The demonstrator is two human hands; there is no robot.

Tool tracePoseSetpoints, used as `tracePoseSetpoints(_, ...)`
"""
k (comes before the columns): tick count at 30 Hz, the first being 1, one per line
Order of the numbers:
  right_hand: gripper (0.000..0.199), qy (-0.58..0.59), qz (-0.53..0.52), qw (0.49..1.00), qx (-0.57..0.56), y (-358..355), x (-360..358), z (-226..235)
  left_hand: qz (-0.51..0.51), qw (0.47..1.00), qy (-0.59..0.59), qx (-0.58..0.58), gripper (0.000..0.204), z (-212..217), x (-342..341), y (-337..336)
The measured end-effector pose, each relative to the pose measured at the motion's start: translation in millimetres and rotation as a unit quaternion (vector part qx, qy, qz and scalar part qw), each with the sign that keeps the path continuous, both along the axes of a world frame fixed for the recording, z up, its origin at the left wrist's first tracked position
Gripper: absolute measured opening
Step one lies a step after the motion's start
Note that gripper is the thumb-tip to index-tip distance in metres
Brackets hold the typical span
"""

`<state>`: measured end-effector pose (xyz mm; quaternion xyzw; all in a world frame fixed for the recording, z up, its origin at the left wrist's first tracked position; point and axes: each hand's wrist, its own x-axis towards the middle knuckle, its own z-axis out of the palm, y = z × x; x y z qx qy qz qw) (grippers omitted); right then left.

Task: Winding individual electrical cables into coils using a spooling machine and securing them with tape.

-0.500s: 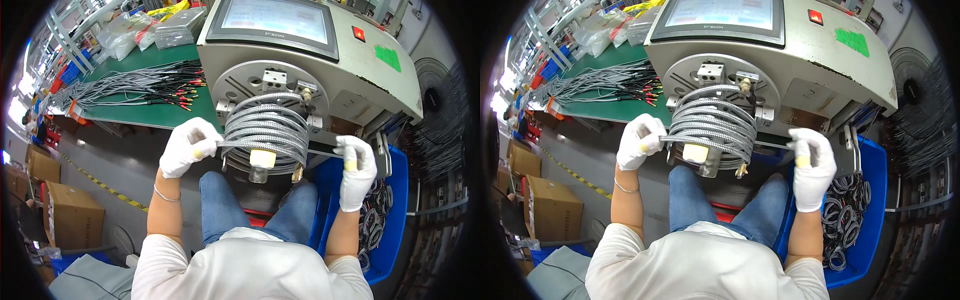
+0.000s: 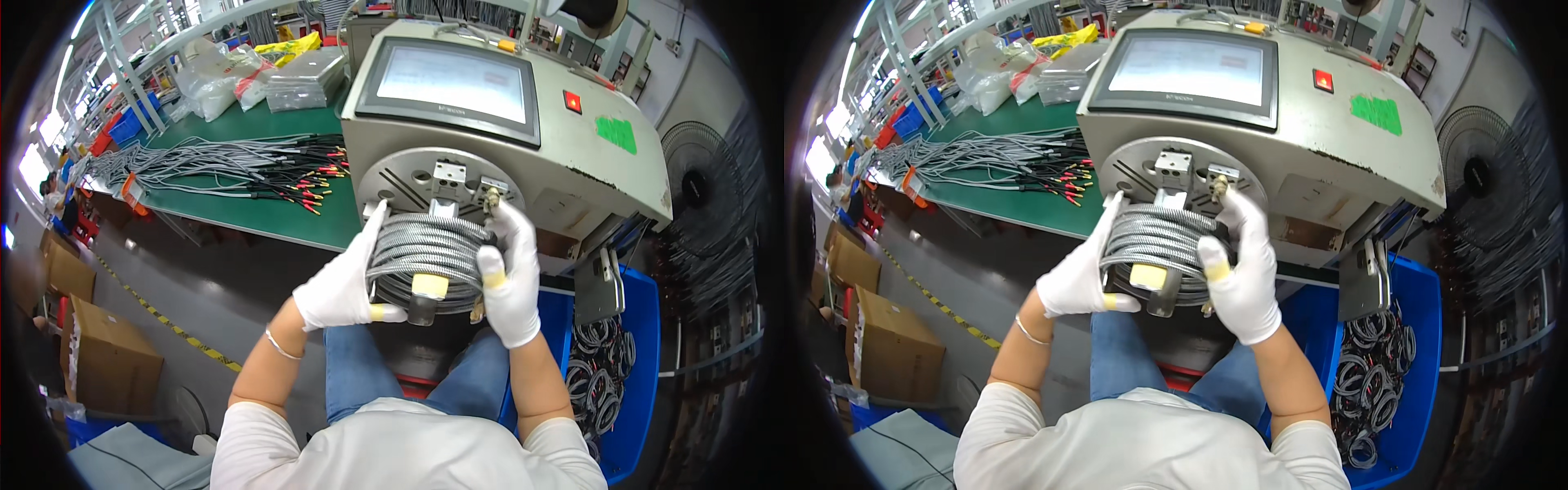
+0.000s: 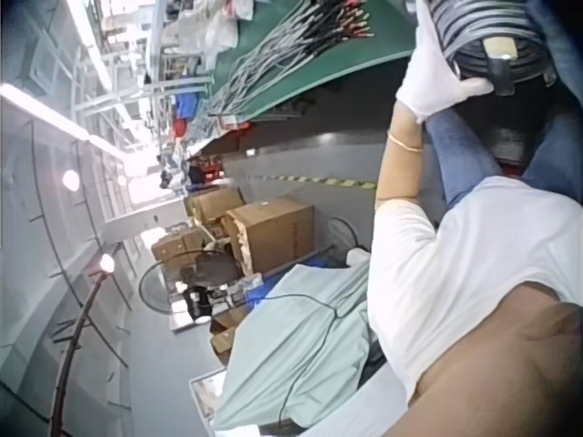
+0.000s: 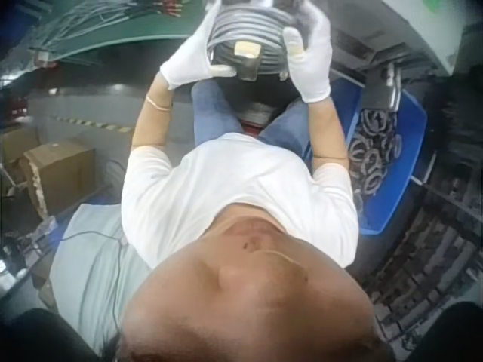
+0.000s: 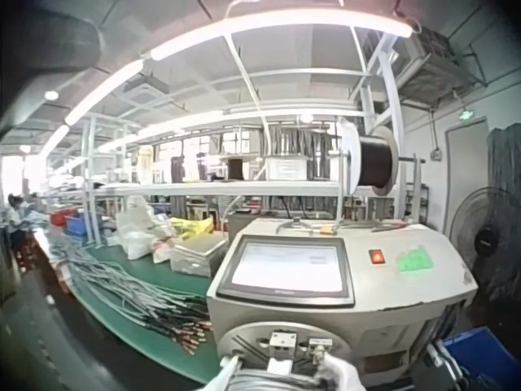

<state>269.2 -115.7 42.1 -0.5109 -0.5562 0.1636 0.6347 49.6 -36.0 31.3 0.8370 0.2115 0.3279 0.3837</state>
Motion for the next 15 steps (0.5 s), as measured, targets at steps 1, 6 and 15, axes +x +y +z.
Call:
tracePoseSetpoints(1,0.063,-0.053,0.007,0.998,0.035,-2.7,-3.6,-1.3,0.003,1.0,-0.003,0.006,0.114,-8.0,3.9,-3.3)
tracePoseSetpoints(6,0.081,-0.241,0.023,0.966,0.089,-35.8,-24.1,-5.7,0.212,0.934,-0.287,-0.033,0.058,-73.8,30.3,-41.8)
tracePoseSetpoints(15,0.058,-0.256,0.177,0.95,0.03,-97.1,-5.3,-39.5,-0.083,0.97,-0.201,-0.107,0.017,-57.3,-12.3,-83.6)
